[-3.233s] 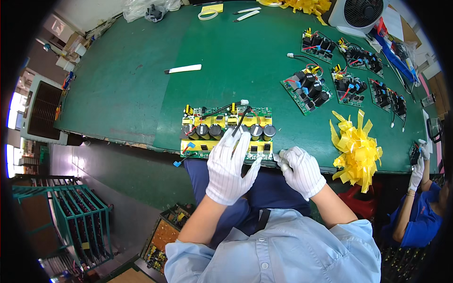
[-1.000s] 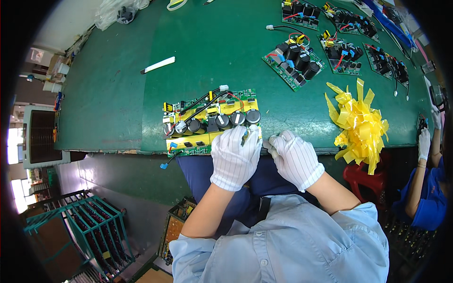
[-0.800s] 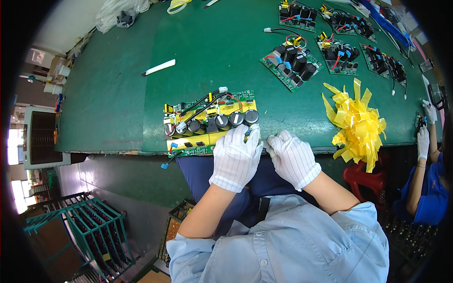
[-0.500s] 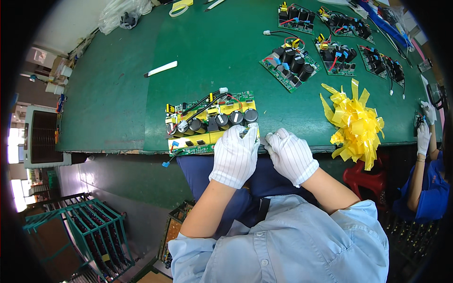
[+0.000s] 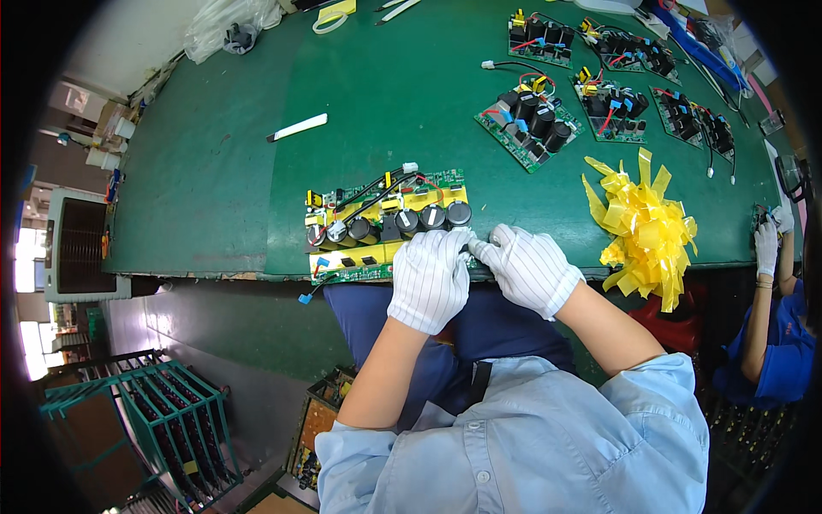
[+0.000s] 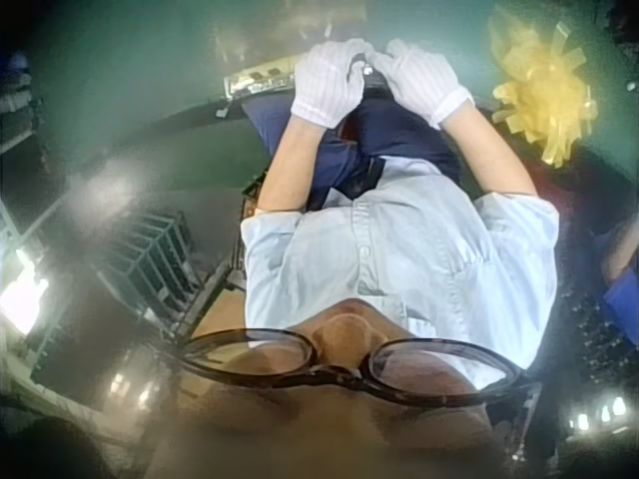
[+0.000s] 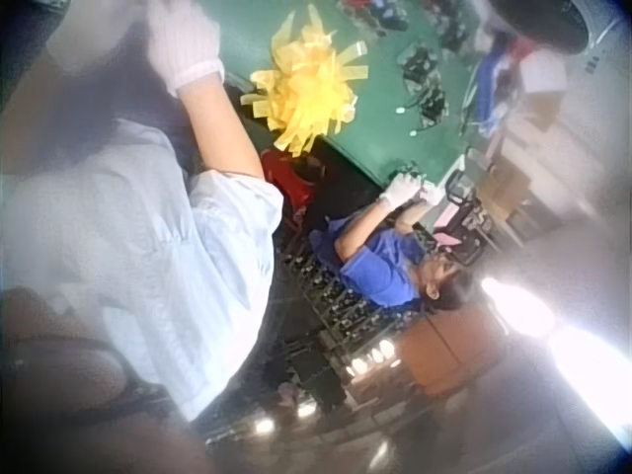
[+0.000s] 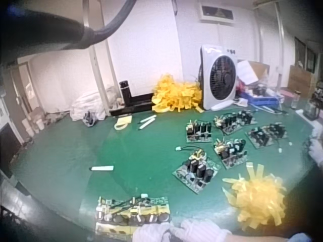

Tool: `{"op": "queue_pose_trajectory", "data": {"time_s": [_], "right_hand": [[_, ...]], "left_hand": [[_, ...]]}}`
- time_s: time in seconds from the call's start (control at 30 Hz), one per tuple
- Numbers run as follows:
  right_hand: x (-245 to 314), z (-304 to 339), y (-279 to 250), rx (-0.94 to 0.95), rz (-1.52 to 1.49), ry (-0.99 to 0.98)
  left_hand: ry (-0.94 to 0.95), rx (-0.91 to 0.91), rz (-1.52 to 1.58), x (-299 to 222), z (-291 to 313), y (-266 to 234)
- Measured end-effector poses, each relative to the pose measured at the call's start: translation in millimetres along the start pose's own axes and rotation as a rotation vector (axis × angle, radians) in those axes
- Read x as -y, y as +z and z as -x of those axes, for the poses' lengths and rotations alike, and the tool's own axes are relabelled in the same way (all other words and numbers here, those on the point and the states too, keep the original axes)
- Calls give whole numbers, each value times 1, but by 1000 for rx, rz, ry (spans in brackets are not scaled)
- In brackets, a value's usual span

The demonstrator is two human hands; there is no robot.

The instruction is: Applying yellow tape and inspecting components on green PCB units at an assembly station.

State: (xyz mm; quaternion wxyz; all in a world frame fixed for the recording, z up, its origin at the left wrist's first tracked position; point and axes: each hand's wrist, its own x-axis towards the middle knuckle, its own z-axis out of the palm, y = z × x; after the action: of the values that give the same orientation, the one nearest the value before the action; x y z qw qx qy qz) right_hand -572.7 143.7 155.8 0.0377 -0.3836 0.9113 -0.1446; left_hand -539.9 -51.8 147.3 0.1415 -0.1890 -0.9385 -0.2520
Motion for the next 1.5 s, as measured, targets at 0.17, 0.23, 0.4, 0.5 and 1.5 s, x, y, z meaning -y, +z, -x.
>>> {"op": "queue_pose_trajectory", "data": {"time_s": [0.17, 0.23, 0.4, 0.5, 1.5], "right_hand": [[-10, -8, -7, 105, -103, -4], [-12, -11, -8, 115, -144, -8], [-21, -14, -4, 95, -183, -20], [-26, -17, -6, 111, -215, -45], [21, -61, -69, 273, 10, -26]], "left_hand": [[119, -182, 50, 7, -2, 8], [156, -243, 66, 12, 0, 14], [-83, -127, -160, -14, -3, 11], [-69, -137, -101, -6, -3, 15], [230, -477, -13, 22, 19, 44]]}}
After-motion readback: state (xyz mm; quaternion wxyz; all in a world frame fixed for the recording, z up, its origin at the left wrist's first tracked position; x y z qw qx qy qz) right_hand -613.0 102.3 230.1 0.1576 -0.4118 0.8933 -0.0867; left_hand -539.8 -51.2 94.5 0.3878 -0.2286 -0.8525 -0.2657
